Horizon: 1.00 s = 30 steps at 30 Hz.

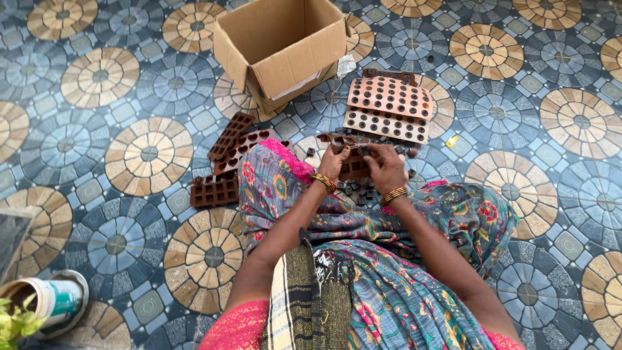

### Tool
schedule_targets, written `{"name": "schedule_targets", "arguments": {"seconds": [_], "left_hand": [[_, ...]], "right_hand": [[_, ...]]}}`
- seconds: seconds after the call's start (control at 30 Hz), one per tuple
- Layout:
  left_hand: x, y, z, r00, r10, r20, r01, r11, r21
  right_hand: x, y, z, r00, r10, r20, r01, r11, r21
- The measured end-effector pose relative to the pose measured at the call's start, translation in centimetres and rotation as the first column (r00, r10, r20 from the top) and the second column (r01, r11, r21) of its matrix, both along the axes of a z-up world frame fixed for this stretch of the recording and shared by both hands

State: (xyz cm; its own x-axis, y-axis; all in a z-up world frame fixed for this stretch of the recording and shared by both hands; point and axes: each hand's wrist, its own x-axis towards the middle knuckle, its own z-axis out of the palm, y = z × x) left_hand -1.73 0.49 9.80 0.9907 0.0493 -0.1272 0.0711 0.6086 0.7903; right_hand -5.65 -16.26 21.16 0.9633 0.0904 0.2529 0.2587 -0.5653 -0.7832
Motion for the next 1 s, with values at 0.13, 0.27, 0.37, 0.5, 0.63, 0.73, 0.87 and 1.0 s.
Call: {"name": "schedule_targets", "arguments": {"seconds": [0.13, 0.27, 0.37, 0.5, 0.63, 0.73, 0.87, 1.0], "left_hand": [[-1.2, -0.5, 3.9, 0.999, -0.017, -0.036, 0.022, 0.990, 0.139], [-2.0, -0.8, 6.0, 0.998, -0.008, 0.063, -0.010, 0.961, 0.278], [-2.1, -0.7, 6.5, 0.997, 0.071, 0.017, -0.072, 0.907, 0.416], [-2.2, -0.2, 6.1, 0.999, 0.037, -0.023, -0.029, 0.955, 0.294], [-1.9, -0.2, 5.3, 1.000, 0.022, -0.010, -0.018, 0.947, 0.322], [-1.6, -0.1, 4.9, 0.996, 0.010, 0.084, -0.050, 0.867, 0.496], [-1.2, 0.0, 4.4, 0.999, 0.042, 0.027, -0.049, 0.911, 0.409], [-0.9, 0.3, 4.1, 0.988, 0.097, 0.124, -0.144, 0.873, 0.466]], "right_hand": [[-0.6, 0.6, 1.1, 0.959, 0.053, 0.280, -0.033, 0.997, -0.076], [-1.1, 0.7, 1.1, 0.964, 0.053, 0.259, -0.048, 0.999, -0.026], [-1.1, 0.7, 1.0, 0.966, 0.060, 0.253, -0.053, 0.998, -0.032], [-0.9, 0.4, 1.4, 0.982, 0.068, 0.178, -0.067, 0.998, -0.009], [-0.7, 0.0, 1.5, 0.992, 0.035, 0.119, -0.038, 0.999, 0.023], [-0.3, -0.2, 0.7, 1.000, 0.011, 0.011, -0.012, 0.995, 0.103], [1.0, -0.9, -1.9, 0.984, 0.137, -0.113, -0.071, 0.887, 0.456], [2.8, -2.1, -5.3, 0.971, 0.170, -0.168, -0.008, 0.726, 0.688]]}}
